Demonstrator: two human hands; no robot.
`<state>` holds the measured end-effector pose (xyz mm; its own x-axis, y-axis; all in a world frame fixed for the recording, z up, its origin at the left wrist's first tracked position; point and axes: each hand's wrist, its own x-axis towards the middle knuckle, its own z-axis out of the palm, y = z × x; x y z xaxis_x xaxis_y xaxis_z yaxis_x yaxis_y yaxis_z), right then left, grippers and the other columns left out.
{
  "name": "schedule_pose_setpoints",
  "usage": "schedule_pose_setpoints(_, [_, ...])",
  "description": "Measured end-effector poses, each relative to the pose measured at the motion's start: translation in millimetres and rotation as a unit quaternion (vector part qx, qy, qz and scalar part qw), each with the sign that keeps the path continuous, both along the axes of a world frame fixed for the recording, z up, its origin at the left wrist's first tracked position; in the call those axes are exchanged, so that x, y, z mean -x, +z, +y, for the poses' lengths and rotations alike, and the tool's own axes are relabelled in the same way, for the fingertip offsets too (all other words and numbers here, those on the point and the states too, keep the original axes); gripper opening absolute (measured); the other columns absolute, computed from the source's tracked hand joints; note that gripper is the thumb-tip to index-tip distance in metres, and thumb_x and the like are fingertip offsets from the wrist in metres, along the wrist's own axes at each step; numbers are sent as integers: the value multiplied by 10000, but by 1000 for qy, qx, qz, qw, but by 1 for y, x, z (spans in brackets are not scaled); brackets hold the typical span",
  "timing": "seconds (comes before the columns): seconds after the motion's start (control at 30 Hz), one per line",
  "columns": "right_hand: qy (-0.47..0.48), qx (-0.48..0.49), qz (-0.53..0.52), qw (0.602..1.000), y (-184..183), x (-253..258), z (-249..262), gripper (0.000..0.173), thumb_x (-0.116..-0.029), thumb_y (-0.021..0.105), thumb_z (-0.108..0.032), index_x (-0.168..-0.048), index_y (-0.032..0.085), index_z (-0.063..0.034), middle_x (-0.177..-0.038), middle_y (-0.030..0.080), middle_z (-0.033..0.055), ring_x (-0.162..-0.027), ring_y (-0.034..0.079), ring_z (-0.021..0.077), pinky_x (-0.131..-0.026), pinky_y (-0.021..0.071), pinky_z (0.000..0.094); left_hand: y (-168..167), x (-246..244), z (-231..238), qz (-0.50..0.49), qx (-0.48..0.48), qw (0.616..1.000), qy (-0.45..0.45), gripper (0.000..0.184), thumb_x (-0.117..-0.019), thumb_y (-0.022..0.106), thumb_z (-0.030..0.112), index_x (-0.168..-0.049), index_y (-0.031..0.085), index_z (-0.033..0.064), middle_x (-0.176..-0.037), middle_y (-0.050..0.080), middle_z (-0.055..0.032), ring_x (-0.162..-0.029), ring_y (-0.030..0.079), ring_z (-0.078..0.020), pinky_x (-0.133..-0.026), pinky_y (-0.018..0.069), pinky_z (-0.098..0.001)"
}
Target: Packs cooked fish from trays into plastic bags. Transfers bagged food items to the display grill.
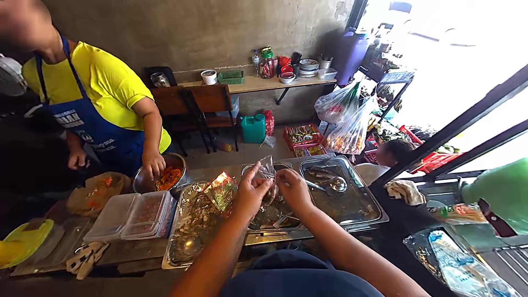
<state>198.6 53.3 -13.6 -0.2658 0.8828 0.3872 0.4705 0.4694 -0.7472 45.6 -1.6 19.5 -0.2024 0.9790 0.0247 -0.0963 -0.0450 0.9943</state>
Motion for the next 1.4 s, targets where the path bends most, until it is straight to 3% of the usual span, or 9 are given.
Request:
schedule_pose_setpoints(0.13, [57, -15, 38, 998, 25, -24, 16, 167, -971, 642, -125, -1045, 725, 1, -999, 732, 113, -949, 700, 157, -900, 577, 338, -10, 28, 0, 179, -107, 972, 104, 667, -880, 748, 457, -1401, 580, 76, -1557, 386, -147, -1176, 571, -179, -921, 523, -334])
schedule_pose_setpoints(0.27, [142, 57, 42, 987, 57, -39, 8, 166, -982, 662, -132, -1063, 700, 7, -966, 720, 67, -883, 674, 62, -845, 566, 237, -35, 31, 12, 164, -64, 981, -84, 1218, -749, 846, 552, -1618, 184, 12, -1639, 316, -168, -1483, 375, -251, -1183, 389, -434])
schedule_pose_setpoints(0.37, [163, 112, 61, 978, 71, -54, 0, 159, -986, 665, -116, -1093, 685, 0, -990, 727, 31, -910, 689, 33, -871, 579, 217, -28, 8, 11, 97, -59, 978, -175, 899, -819, 851, 296, -1516, 391, -37, -1452, 574, -107, -1328, 550, -126, -1116, 462, -304])
schedule_pose_setpoints(0.5, [145, 159, 95, 972, 75, -75, -4, 155, -1046, 588, -156, -1065, 668, -26, -904, 746, -6, -841, 714, 49, -822, 597, 243, -18, -9, 13, 82, -80, 980, -161, 193, -957, 711, 157, -1083, 721, 12, -1052, 741, -22, -988, 693, -70, -936, 559, -275])
schedule_pose_setpoints(0.67, [120, 141, 166, 969, 68, -88, -5, 183, -1056, 574, -169, -1090, 666, -14, -947, 754, 26, -881, 732, 97, -849, 613, 280, 1, -20, 15, 56, -66, 982, -166, 159, -1025, 588, 71, -1096, 708, -7, -987, 754, -39, -848, 742, -121, -828, 632, -296])
schedule_pose_setpoints(0.83, [122, 179, 143, 966, 34, -95, -1, 778, -948, 685, -426, -1493, 369, 31, -1320, 626, 127, -1158, 655, 115, -1008, 549, 290, 13, -28, 20, 120, -134, 977, -114, 137, -961, 656, 19, -1070, 717, -37, -1013, 738, -99, -866, 748, -158, -798, 653, -325])
schedule_pose_setpoints(1.1, [88, 95, 242, 962, 11, -65, -24, 267, -994, 685, -184, -1151, 680, 32, -1044, 731, 39, -963, 695, 48, -896, 583, 234, 29, -26, 23, 155, -147, 974, -71, 156, -912, 765, 120, -1001, 695, 12, -842, 733, -17, -701, 720, -99, -684, 640, -272])
schedule_pose_setpoints(1.27, [94, 5, 253, 963, 25, -62, -24, 862, -890, 804, -126, -1513, 233, 43, -1093, 719, 99, -1003, 732, 152, -936, 615, 335, 34, -19, 23, 108, -78, 988, -74, 143, -963, 721, 155, -994, 676, 22, -763, 716, -19, -630, 711, -118, -626, 639, -282])
schedule_pose_setpoints(1.4, [89, -95, 125, 984, 27, -64, -27, 355, -898, 792, -175, -1173, 681, 20, -1114, 713, 124, -1047, 681, 155, -949, 572, 329, 36, -25, 13, 111, -40, 991, -71, 209, -990, 672, 174, -1097, 628, 0, -790, 699, -10, -624, 688, -109, -604, 622, -285])
